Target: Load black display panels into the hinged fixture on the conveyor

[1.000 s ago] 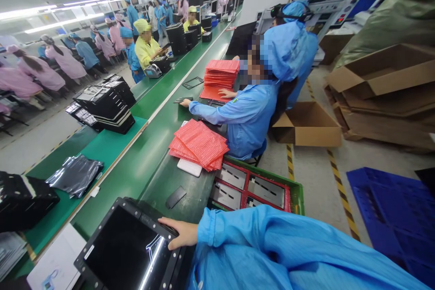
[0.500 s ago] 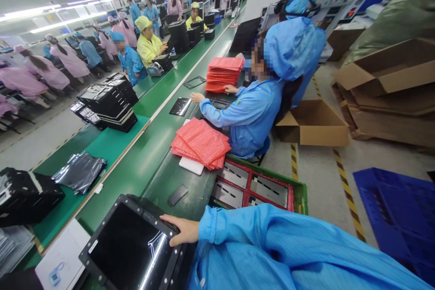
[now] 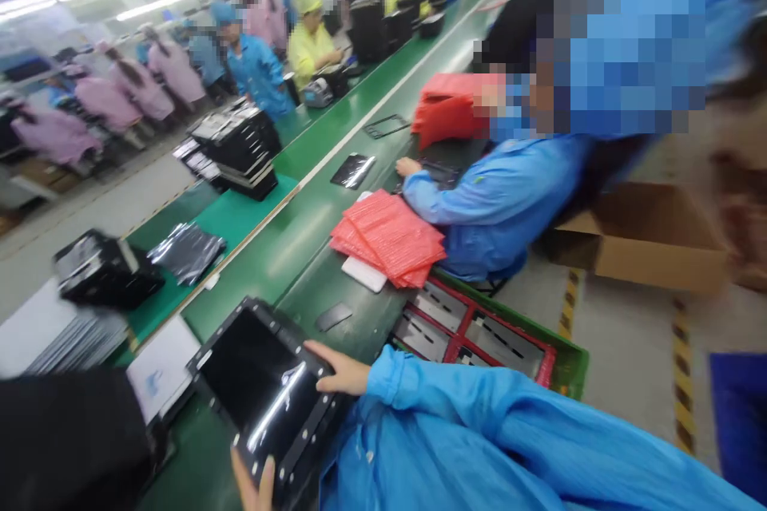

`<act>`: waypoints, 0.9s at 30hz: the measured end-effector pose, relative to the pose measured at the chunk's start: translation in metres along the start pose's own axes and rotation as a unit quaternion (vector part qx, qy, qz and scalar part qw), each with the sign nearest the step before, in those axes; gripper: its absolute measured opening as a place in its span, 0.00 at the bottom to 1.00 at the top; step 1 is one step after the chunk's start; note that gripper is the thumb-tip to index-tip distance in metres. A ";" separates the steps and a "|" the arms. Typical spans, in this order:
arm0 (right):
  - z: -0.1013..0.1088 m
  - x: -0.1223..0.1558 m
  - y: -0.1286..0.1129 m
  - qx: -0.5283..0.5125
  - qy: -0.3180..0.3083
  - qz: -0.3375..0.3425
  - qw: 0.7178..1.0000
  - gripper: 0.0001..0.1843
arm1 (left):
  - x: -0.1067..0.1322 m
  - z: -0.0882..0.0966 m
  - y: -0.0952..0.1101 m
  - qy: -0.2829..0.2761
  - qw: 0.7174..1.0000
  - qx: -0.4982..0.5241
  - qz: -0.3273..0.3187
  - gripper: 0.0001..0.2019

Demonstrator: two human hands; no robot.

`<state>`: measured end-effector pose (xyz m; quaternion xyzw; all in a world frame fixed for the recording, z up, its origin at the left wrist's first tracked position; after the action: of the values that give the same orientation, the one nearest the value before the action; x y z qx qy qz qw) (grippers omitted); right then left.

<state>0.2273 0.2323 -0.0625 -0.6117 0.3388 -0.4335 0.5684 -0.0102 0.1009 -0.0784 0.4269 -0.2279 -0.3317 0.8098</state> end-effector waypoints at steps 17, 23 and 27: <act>0.001 0.009 0.007 0.002 -0.064 -0.021 0.998 0.52 | 0.026 0.003 0.020 0.006 0.992 0.121 0.026 0.46; 0.000 0.016 0.011 0.000 -0.034 -0.037 0.999 0.51 | 0.032 0.002 0.026 0.006 0.992 0.118 0.044 0.44; -0.003 0.019 0.012 0.014 -0.019 -0.044 0.999 0.50 | 0.037 0.003 0.021 0.007 0.993 0.107 0.055 0.42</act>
<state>0.2331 0.2121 -0.0719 -0.6263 0.2945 -0.4507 0.5639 0.0204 0.0812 -0.0557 0.5002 -0.2797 -0.2570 0.7782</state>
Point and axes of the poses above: each hand's wrist, its own x-axis away from the middle knuckle, its own z-axis out of the back of the hand, y = z × x, the point moved 4 cm from there along -x, towards the middle knuckle, and after that the axes turned 14 degrees about y, right-handed, at the moved point
